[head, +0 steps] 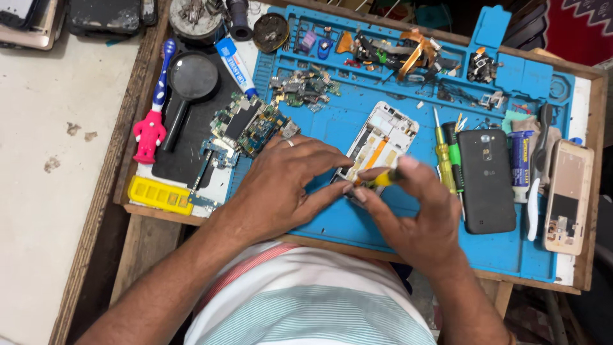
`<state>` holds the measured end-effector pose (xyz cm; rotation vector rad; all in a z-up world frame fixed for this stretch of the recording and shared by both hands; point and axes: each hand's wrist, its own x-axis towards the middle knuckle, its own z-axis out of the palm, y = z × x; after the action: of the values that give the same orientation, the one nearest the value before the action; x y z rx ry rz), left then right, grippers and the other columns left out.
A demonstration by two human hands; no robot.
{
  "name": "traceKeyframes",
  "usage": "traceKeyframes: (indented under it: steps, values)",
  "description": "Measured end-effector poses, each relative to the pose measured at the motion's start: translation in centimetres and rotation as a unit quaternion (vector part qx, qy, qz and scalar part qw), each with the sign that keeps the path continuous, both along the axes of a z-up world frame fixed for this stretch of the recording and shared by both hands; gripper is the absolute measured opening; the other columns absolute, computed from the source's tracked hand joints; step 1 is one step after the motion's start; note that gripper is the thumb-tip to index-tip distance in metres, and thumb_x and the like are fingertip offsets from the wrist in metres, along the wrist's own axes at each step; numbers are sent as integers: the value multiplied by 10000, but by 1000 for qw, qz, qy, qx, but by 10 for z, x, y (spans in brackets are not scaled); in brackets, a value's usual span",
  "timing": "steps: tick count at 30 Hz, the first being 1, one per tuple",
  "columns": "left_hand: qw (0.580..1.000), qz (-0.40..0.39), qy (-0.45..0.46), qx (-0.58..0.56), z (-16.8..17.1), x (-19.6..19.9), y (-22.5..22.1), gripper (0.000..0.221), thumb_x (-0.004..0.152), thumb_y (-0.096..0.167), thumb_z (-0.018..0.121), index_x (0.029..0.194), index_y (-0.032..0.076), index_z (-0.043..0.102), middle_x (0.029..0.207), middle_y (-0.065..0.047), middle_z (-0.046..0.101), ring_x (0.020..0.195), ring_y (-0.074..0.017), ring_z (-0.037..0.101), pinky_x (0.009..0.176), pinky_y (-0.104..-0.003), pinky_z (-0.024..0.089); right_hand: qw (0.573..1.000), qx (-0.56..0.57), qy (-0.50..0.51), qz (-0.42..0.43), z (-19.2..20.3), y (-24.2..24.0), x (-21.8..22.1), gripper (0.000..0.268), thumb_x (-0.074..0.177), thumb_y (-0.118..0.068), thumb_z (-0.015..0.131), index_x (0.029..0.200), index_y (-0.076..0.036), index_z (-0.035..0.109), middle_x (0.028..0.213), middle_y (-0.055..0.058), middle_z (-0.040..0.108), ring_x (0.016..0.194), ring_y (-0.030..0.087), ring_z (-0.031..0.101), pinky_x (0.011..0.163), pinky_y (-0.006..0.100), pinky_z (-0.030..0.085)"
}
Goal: The person uses a screwdriver to remove screws from a disassembled smartphone lying on a blue work mat. They repeatedly loosen and tighten screws around the phone's internal frame while handling the device with both hands.
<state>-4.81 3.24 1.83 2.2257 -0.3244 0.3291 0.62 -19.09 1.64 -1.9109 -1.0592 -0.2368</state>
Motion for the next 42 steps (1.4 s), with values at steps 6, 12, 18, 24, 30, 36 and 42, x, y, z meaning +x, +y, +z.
traceKeyframes:
  steps: [6,12,18,24,30,36,42]
  values:
    - [995,4,-8,96,-10,-11,-8,334,927,282,721,1183,70,734,1224,-88,664,1215,-286,572,1012,-503,395,994,-8,85,-74,1,-12,1,895,921,28,822,1559,-134,217,1106,203,730,1037,261,776,887,359,649]
    - [995,-4,-5,98,-11,-9,-13,353,908,305,737,1175,74,737,1219,-94,644,1168,-287,568,1004,-501,394,974,64,211,-45,-6,-17,2,896,986,73,728,1620,-143,132,1118,209,735,1049,245,762,978,373,648]
    - [996,-1,-11,93,-13,-10,-12,328,910,308,739,1148,82,741,1211,-89,639,1166,-276,571,1007,-497,400,976,48,213,-2,-7,-23,4,852,1030,77,668,1615,-149,90,1176,222,736,1145,262,752,1062,395,623]
    - [996,-5,-9,89,-13,-8,-11,336,920,326,743,1147,78,737,1211,-84,632,1166,-271,569,1005,-496,405,987,17,147,-63,-7,-14,4,1016,882,62,806,1582,-125,94,1298,221,595,1110,280,736,970,387,644]
    - [995,-8,-17,101,-16,-8,-10,330,915,326,747,1147,90,736,1201,-76,631,1148,-266,571,978,-490,406,978,50,191,-71,-8,-17,3,973,961,95,768,1619,-101,79,1361,213,609,1134,247,740,964,339,653]
    - [993,-5,-23,112,-13,-7,-13,324,913,331,755,1135,97,735,1195,-70,630,1147,-265,572,969,-483,408,979,67,167,-93,-8,-23,5,986,978,93,754,1643,-89,50,1551,202,386,1123,232,721,997,342,638]
    - [993,-8,-27,117,-14,-7,-13,324,911,343,761,1117,94,737,1175,-75,624,1144,-267,577,981,-487,410,985,45,154,-68,-11,-23,6,967,986,74,765,1616,-95,51,1448,210,537,1146,234,728,998,344,652]
